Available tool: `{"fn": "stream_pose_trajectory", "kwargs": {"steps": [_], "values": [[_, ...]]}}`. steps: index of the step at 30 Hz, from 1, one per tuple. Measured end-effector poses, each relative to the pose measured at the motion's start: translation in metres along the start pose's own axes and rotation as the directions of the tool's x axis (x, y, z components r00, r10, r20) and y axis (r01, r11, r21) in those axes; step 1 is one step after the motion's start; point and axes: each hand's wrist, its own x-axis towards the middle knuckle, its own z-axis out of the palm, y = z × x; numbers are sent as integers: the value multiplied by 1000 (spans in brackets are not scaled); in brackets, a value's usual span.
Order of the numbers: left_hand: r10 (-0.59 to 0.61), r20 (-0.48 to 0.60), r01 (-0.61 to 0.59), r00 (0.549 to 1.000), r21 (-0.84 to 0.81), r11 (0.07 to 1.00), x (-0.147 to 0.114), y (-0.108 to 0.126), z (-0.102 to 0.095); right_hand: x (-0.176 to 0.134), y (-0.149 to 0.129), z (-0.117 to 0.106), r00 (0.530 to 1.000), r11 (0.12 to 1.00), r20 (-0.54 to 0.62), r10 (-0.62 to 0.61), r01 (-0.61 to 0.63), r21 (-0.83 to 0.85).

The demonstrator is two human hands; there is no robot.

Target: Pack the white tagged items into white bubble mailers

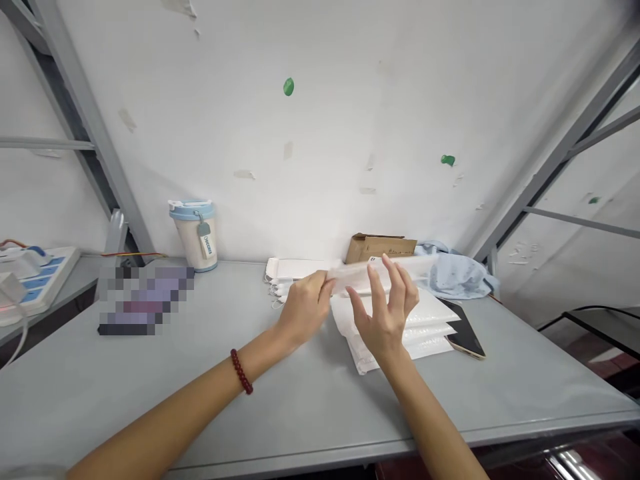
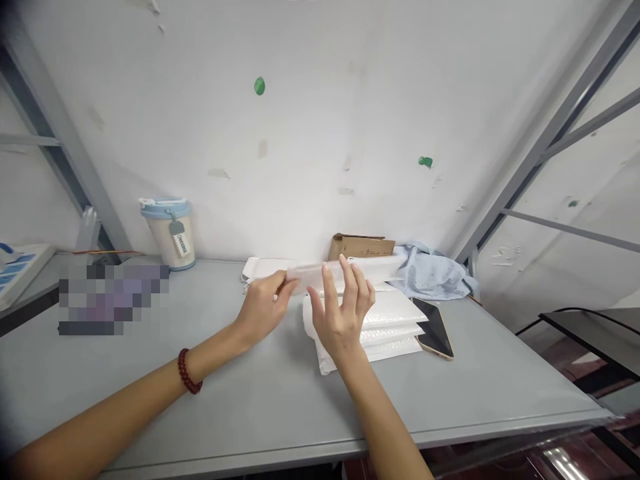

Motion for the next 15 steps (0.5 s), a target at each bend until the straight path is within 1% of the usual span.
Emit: {"fn": "stream_pose_trajectory", "kwargs": {"steps": [1,2,4,5,7,9,10,11,12,13,14,15], "values": [[-110,30,113,993,-102,988,6,4,1,0,4,0,1000,1000,7,12,-12,-12],[-208,91,223,974,-212,952,11,8,3,0,8,0,999,999,36,27,-26,-25],[-331,260,414,907,-405,815,19,13,7,0,15,1,990,997,122,71,-66,-44],[-366,347,497,864,-465,733,21,14,10,0,18,1,982,995,162,96,-89,-46],[-410,485,631,772,-515,580,20,15,19,-1,23,2,963,990,228,144,-140,-32],[-423,574,711,701,-519,473,15,14,28,-3,25,5,934,983,311,177,-183,-10],[-412,611,734,676,-511,447,12,13,32,-4,26,6,906,980,380,188,-200,-8],[-392,647,750,654,-490,443,11,11,35,-5,27,8,860,976,470,198,-216,-17],[-363,681,754,636,-450,478,11,9,36,-6,28,9,797,973,566,210,-229,-38],[-341,700,730,627,-376,571,14,5,35,-7,29,11,724,969,652,224,-238,-70],[-334,701,668,631,-272,692,19,0,32,-8,30,12,653,965,718,243,-240,-108],[-330,687,573,647,-153,805,25,-6,27,-9,31,12,594,961,761,262,-237,-146]]}}
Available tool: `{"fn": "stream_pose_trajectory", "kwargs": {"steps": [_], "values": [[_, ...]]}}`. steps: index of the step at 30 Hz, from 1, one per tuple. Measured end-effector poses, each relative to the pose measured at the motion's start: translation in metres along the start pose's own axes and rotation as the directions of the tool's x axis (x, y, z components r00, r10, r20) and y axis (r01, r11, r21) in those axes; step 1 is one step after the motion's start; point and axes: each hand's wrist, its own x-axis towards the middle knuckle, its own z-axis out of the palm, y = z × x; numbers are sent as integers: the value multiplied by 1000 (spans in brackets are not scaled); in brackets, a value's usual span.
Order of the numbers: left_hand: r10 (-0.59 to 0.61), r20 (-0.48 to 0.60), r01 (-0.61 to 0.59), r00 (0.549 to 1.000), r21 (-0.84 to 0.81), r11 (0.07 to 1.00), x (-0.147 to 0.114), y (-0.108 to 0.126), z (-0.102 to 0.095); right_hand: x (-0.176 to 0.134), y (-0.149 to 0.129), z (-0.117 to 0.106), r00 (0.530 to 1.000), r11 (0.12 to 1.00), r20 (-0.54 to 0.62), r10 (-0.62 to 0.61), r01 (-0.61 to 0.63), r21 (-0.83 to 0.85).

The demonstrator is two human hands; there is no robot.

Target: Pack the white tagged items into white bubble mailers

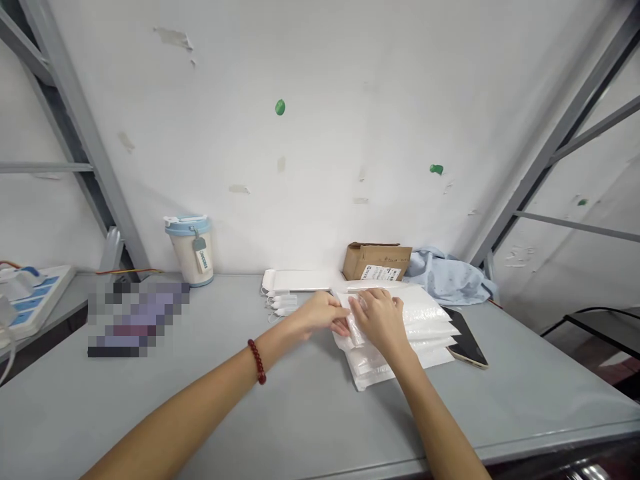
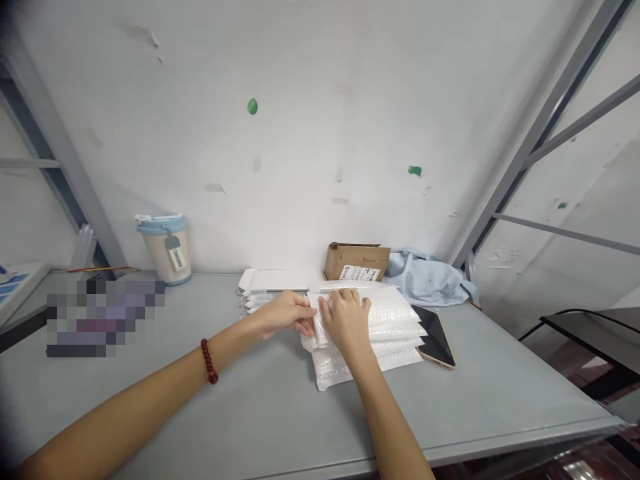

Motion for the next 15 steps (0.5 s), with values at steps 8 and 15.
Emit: {"fn": "stream_pose_trajectory", "kwargs": {"steps": [8,15], "values": [[94,-289,131,953,671,729,46,-34,-87,1,3,-2,988,991,115,101,-91,-96],[37,-195,138,980,806,576,68,-42,-87,0,4,-1,990,992,110,92,-81,-97]]}}
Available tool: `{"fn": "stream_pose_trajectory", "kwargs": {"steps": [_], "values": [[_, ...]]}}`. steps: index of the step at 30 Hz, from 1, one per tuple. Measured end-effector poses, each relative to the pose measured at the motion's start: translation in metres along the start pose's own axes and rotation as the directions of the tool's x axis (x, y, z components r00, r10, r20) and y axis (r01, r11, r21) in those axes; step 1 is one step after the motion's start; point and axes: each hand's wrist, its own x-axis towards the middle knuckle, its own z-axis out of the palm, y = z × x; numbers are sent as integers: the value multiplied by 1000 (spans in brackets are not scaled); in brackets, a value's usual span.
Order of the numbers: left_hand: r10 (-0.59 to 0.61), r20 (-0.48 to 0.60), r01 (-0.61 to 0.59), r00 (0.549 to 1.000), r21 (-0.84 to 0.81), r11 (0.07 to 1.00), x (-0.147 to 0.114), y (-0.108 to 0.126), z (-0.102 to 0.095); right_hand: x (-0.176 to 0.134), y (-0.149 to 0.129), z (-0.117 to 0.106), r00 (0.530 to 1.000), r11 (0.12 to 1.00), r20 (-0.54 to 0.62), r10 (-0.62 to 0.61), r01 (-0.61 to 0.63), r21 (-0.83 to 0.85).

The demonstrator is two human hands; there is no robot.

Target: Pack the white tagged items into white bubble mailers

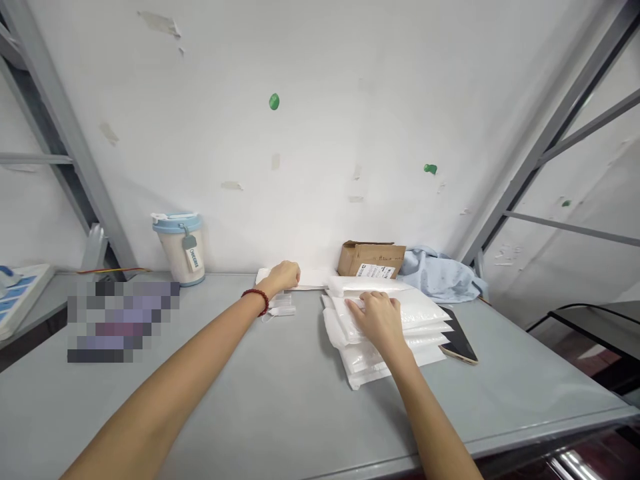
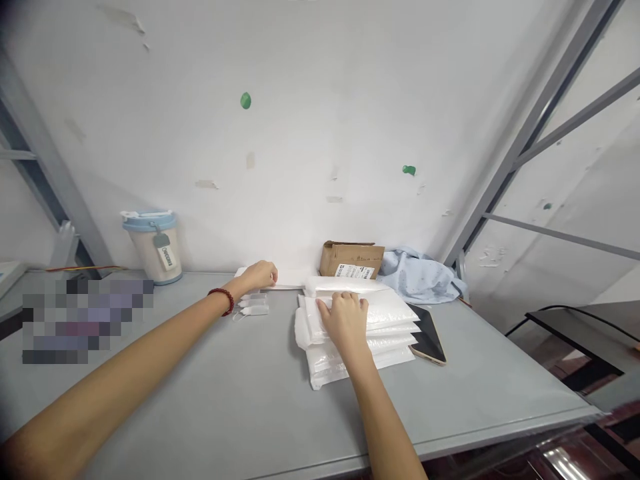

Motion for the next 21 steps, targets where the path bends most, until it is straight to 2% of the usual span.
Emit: {"fn": "stream_pose_trajectory", "kwargs": {"steps": [7,12,17,20,21], "values": [[38,-16,-35,999,153,988,-8,6,-3,0,1,2,999,1000,-48,-24,23,-17],[36,-176,1,984,204,979,-7,-1,-23,0,0,0,1000,1000,-29,-12,12,12],[45,-356,45,933,242,969,-22,-20,-45,-1,0,1,997,1000,-71,-20,21,13],[33,-454,73,891,214,974,-48,-33,-42,-1,1,5,996,999,-87,-28,30,17],[41,-526,64,850,180,982,-58,-36,-37,-1,2,7,994,999,-107,-29,32,25]]}}
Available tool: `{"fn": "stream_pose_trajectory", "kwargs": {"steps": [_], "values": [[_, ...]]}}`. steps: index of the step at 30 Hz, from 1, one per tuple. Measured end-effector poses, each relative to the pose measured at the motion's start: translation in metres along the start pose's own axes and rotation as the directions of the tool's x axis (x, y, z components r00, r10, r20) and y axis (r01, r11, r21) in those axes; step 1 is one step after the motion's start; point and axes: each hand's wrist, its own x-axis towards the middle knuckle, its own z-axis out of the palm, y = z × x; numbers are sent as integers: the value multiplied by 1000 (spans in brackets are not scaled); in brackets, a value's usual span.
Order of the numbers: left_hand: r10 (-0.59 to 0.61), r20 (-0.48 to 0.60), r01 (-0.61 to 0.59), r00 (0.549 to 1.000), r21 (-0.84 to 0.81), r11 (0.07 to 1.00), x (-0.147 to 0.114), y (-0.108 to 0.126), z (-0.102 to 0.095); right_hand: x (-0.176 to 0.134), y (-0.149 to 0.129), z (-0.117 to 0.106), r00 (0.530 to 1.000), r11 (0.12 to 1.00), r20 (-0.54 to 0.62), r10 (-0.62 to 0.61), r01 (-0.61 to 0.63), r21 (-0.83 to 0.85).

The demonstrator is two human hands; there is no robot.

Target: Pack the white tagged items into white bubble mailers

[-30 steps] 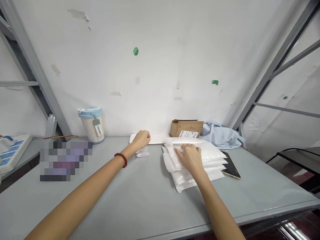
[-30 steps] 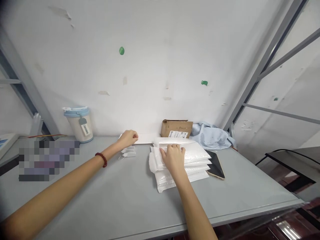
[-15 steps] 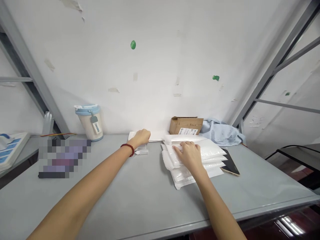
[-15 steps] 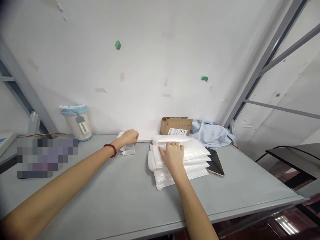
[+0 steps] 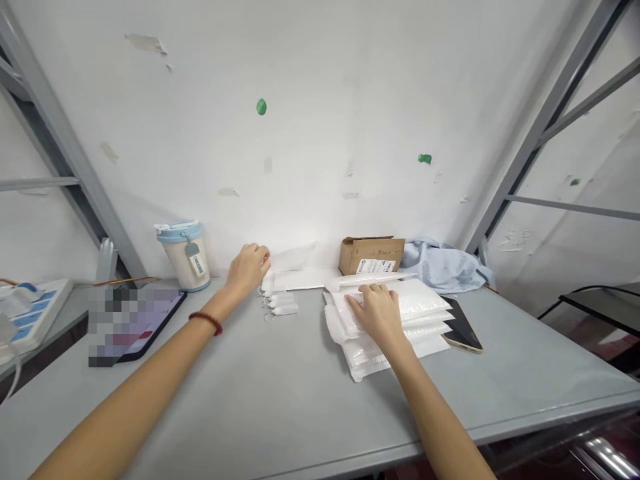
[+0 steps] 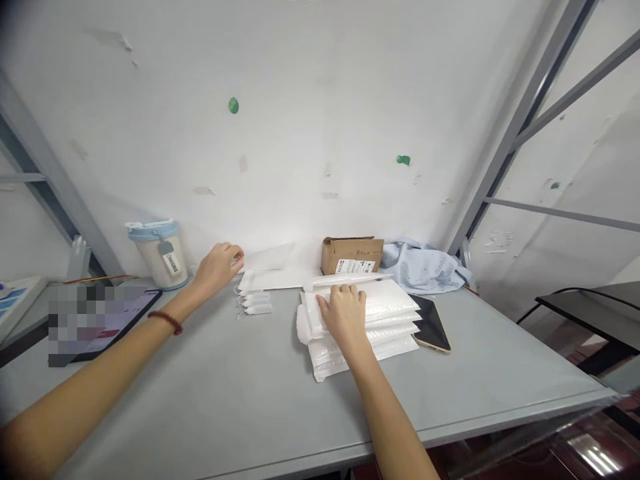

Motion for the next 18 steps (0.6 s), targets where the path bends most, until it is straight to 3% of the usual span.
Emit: {"fn": "stream_pose_trajectory", "kwargs": {"steps": [4,6,9,14,16,18], "values": [[90,-323,-125,942,-90,988,-54,5,5,0,-2,3,974,987,-211,-81,108,117],[201,-379,-246,903,-76,966,-74,16,8,-1,-8,-1,923,950,-339,-183,255,180],[376,-412,-422,830,-24,906,-90,36,9,-6,-20,-7,836,882,-438,-332,439,169],[575,-492,-653,654,17,757,-97,63,3,-15,-33,-6,762,826,-424,-489,561,53],[589,-504,-678,632,7,735,-100,68,1,-16,-34,-2,753,814,-404,-520,580,33],[557,-505,-667,659,-50,744,-102,68,-1,-16,-34,1,748,805,-379,-544,594,16]]}}
